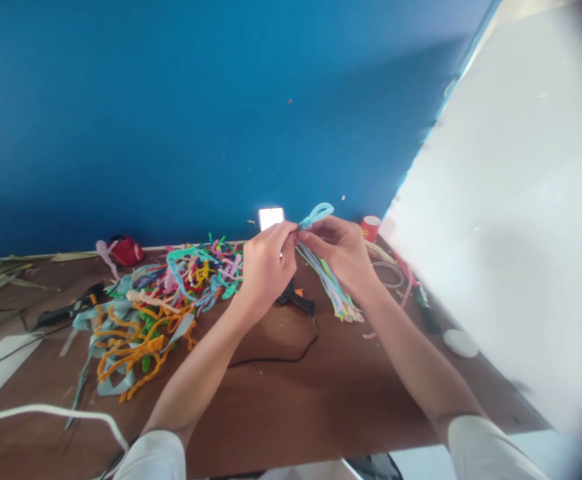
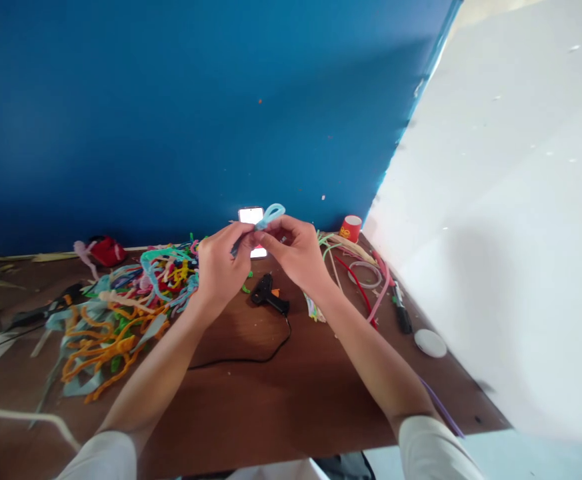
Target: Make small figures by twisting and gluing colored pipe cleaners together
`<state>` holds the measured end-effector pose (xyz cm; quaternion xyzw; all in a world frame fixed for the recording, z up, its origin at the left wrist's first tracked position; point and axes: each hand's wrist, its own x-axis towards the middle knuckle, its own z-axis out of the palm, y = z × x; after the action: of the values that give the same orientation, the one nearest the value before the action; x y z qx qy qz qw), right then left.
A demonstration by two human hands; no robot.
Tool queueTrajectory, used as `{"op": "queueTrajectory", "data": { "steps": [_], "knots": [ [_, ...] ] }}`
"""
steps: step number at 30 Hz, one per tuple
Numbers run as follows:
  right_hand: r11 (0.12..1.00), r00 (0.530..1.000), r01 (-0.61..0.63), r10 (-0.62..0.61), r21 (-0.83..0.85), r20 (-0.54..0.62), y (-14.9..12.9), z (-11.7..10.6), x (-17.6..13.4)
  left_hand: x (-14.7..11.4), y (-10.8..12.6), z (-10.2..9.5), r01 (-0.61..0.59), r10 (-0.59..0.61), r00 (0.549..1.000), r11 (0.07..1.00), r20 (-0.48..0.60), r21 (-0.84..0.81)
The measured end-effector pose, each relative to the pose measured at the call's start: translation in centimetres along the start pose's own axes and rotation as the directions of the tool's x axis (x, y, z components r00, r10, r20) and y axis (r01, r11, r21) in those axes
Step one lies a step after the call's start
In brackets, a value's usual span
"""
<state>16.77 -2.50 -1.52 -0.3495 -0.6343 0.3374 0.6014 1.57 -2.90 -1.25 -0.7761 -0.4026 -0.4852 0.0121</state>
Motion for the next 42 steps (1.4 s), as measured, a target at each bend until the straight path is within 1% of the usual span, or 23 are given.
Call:
{"op": "queueTrajectory", "data": {
  "steps": [2, 4, 6, 8, 11, 13, 14, 16, 19, 21, 23, 26, 29, 30, 32, 33, 34, 35, 36, 37, 38, 39, 42],
  "knots": [
    [0.989, 0.998, 0.06, -0.06, -0.138, 0.0, 0.0, -0.4, 0.2, 0.1, 0.1, -0.2, 0.008, -0.009, 0.999, 1.0, 0.036, 0.005],
    [0.97, 0.994, 0.109, -0.103, -0.218, 0.038, -0.1, -0.8, 0.4, 0.3, 0.1, -0.4, -0.002, 0.002, 0.998, 1.0, 0.07, 0.003],
    [0.959, 0.988, 0.146, -0.126, -0.244, 0.094, 0.0, -1.3, 0.7, 0.3, 0.2, -0.5, -0.008, 0.008, 0.995, 1.0, 0.1, 0.003],
    [0.937, 0.975, 0.209, -0.177, -0.28, 0.135, 0.1, -1.7, 0.9, 0.4, 0.4, -0.7, 0.011, -0.013, 0.992, 1.0, 0.126, 0.016],
    [0.883, 0.938, 0.334, -0.278, -0.329, 0.207, 0.3, -2.3, 1.4, 0.5, 0.8, -1.3, 0.063, -0.067, 0.981, 0.998, 0.184, 0.029],
    [0.869, 0.915, 0.379, -0.301, -0.317, 0.269, 0.5, -2.7, 1.6, 0.7, 0.8, -1.8, 0.107, -0.099, 0.964, 0.994, 0.248, -0.021],
    [0.869, 0.907, 0.389, -0.303, -0.305, 0.292, 0.6, -2.9, 1.7, 0.8, 0.8, -2.0, 0.139, -0.112, 0.951, 0.988, 0.288, -0.074],
    [0.875, 0.899, 0.395, -0.305, -0.28, 0.314, 0.8, -3.0, 1.9, 1.0, 0.5, -2.2, 0.236, -0.135, 0.914, 0.944, 0.382, -0.231],
    [0.891, 0.901, 0.389, -0.314, -0.236, 0.3, 0.6, -3.1, 1.9, 1.1, 0.2, -2.4, 0.405, -0.143, 0.855, 0.786, 0.499, -0.468],
    [0.905, 0.902, 0.377, -0.311, -0.197, 0.3, 0.2, -3.1, 1.6, 1.1, 0.3, -2.6, 0.466, -0.131, 0.833, 0.69, 0.538, -0.553],
    [0.916, 0.901, 0.367, -0.307, -0.159, 0.307, -0.3, -3.1, 1.3, 0.9, 0.7, -2.8, 0.491, -0.113, 0.821, 0.639, 0.559, -0.592],
    [0.932, 0.915, 0.337, -0.292, -0.13, 0.277, -1.0, -3.2, 0.9, 0.8, 1.3, -2.9, 0.502, -0.11, 0.821, 0.605, 0.56, -0.618],
    [0.942, 0.947, 0.289, -0.254, -0.172, 0.197, -1.1, -3.2, 1.0, 0.8, 1.3, -2.4, 0.506, -0.141, 0.835, 0.577, 0.532, -0.641],
    [0.94, 0.95, 0.282, -0.246, -0.191, 0.192, -0.9, -3.3, 1.1, 0.9, 1.2, -2.2, 0.514, -0.156, 0.836, 0.561, 0.527, -0.649],
    [0.939, 0.949, 0.261, -0.208, -0.224, 0.235, -0.2, -3.5, 1.6, 1.0, 0.9, -1.8, 0.535, -0.199, 0.833, 0.526, 0.516, -0.661],
    [0.937, 0.943, 0.246, -0.172, -0.25, 0.285, 0.4, -3.7, 1.9, 1.0, 0.7, -1.7, 0.543, -0.226, 0.833, 0.513, 0.506, -0.665],
    [0.931, 0.945, 0.199, -0.1, -0.305, 0.312, 1.2, -3.9, 2.2, 1.1, 0.5, -1.6, 0.546, -0.253, 0.834, 0.503, 0.49, -0.67],
    [0.906, 0.942, 0.173, -0.037, -0.386, 0.334, 2.1, -4.0, 2.5, 1.2, 0.4, -1.6, 0.544, -0.278, 0.838, 0.493, 0.47, -0.679],
    [0.844, 0.928, 0.158, 0.05, -0.512, 0.369, 3.2, -4.2, 2.8, 1.2, 0.2, -1.6, 0.54, -0.296, 0.841, 0.48, 0.452, -0.691],
    [0.733, 0.915, 0.135, 0.165, -0.667, 0.367, 4.5, -4.4, 3.1, 1.3, 0.2, -1.6, 0.536, -0.308, 0.844, 0.465, 0.439, -0.705],
    [0.583, 0.886, 0.095, 0.32, -0.807, 0.336, 5.8, -4.5, 3.3, 1.4, 0.1, -1.7, 0.533, -0.315, 0.845, 0.447, 0.431, -0.718],
    [0.509, 0.867, 0.061, 0.4, -0.859, 0.299, 7.1, -4.6, 3.4, 1.5, 0.1, -1.8, 0.534, -0.323, 0.844, 0.429, 0.429, -0.728],
    [0.344, 0.796, -0.005, 0.569, -0.939, 0.204, 10.6, -4.8, 3.4, 1.7, 0.2, -2.0, 0.556, -0.359, 0.826, 0.395, 0.434, -0.731]
  ]
}}
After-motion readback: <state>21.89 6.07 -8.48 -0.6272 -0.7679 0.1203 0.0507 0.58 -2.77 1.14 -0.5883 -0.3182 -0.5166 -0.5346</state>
